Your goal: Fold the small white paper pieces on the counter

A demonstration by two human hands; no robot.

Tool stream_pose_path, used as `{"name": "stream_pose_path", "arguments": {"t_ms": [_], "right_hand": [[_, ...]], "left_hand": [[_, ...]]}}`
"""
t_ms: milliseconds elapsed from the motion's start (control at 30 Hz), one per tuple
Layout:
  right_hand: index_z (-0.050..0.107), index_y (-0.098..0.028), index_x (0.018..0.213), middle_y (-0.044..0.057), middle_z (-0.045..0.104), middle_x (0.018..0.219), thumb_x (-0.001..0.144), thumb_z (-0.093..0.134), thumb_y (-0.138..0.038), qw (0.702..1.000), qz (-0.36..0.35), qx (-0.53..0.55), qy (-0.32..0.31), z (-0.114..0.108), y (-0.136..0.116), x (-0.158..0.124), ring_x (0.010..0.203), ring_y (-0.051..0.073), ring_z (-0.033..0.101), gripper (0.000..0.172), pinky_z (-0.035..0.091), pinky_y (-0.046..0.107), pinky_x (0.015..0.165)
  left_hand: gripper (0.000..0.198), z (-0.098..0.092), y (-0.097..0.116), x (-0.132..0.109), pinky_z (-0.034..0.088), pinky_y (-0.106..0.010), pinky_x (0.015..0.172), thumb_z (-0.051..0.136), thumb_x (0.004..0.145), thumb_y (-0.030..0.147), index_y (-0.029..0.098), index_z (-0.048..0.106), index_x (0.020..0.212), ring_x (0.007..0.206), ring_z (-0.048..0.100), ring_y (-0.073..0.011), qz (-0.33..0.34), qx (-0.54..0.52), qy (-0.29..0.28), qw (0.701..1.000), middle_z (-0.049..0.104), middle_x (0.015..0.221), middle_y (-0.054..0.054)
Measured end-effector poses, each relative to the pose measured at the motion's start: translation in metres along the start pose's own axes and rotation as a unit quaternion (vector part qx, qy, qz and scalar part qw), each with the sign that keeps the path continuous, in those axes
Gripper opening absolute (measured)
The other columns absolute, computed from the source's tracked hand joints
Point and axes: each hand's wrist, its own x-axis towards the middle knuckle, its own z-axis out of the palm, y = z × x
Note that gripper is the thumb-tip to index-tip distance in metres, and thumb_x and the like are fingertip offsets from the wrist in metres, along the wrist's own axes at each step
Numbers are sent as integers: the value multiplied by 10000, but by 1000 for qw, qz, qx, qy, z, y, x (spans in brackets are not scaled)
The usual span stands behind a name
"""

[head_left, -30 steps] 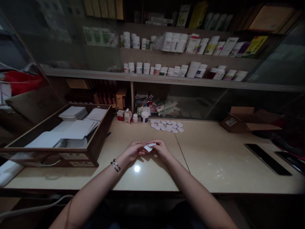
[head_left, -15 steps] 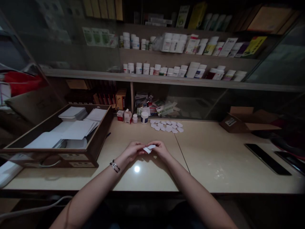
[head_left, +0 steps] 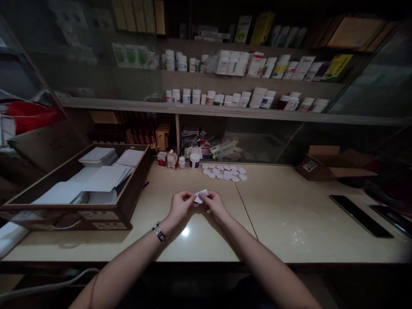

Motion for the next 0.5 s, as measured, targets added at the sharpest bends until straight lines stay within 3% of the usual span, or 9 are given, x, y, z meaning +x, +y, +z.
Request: {"name": "stream_pose_path", "arguments": {"t_ms": [300,500], "right_hand": [[639,-125,613,21,585,532,551,730,-502,1000,-19,-8,-7,-3,3,2,480,113,478,392,335,224,463],[600,-145,587,-20,507,464,587,703,-514,999,-18,-30,-19,-3,3,3,422,89,415,383,295,214,424]], "left_hand": [[372,-2,-6,5,401,-200,452,783,525,421,133,603,676,488,571,-126,-66,3,-43,997,636,580,-34],[385,-4,-8,7,345,-185,417,772,541,445,114,606,647,417,480,-80,-37,38,-61,997,585,519,-13]]}}
